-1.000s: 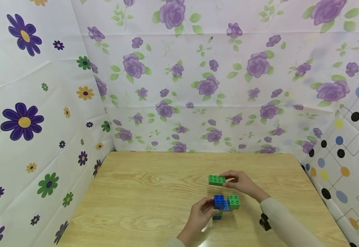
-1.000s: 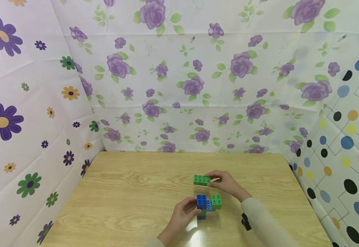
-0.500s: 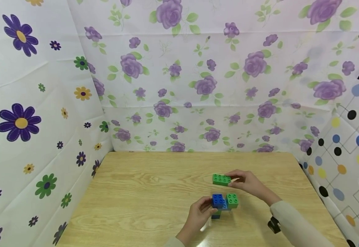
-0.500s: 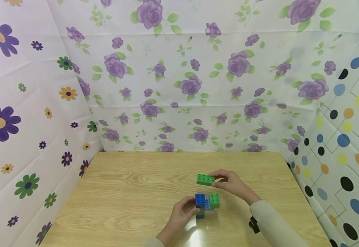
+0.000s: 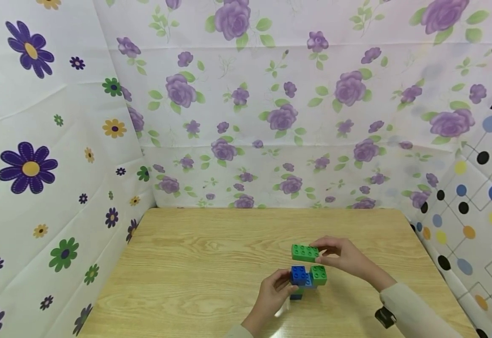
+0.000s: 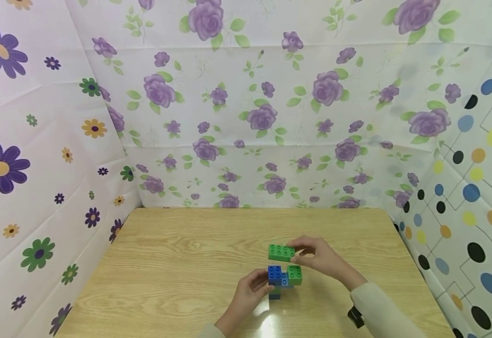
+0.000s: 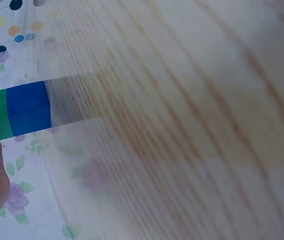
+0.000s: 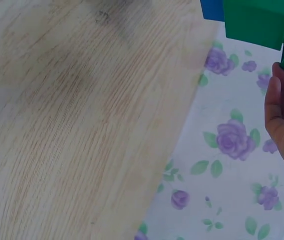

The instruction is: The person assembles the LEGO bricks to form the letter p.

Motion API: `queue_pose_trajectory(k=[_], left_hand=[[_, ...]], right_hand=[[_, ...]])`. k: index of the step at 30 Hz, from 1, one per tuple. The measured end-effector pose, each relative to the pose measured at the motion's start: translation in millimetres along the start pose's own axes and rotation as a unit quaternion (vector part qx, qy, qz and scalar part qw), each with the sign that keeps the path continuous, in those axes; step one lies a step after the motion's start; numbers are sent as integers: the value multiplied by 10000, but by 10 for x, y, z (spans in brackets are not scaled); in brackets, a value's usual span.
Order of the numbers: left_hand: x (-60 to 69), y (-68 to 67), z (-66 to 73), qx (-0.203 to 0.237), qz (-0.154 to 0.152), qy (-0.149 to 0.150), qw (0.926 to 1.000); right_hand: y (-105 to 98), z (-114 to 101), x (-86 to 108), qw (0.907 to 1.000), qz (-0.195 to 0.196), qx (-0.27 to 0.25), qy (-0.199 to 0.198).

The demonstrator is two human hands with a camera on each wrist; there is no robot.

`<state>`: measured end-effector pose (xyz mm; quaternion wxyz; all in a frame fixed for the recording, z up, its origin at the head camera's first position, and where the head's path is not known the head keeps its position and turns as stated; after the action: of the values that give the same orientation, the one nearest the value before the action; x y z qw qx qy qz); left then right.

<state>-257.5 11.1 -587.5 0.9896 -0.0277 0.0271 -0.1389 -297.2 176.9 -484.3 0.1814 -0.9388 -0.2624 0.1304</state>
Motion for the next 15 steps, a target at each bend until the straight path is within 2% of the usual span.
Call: queue_pose_trajectory(k=[6,15], left_hand=[[6,5,-8,48,-35,-11,10000],[20,9,35,-15,-77,17,10000]], right_hand=[[43,-95,90,9999,-94,50,-128],[91,-122,198,9996,-127,43,-244]])
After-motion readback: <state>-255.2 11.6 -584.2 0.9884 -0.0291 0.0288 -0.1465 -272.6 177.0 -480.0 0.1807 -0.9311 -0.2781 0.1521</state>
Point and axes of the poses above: each hand's wrist, its own x-axis away from the middle knuckle, its own y-axis out of the palm, z = x × y, the point moved 10 cm from there along -x, towards the middle knuckle, and after that the axes turned 5 degrees about -x, right-handed, at the moved point
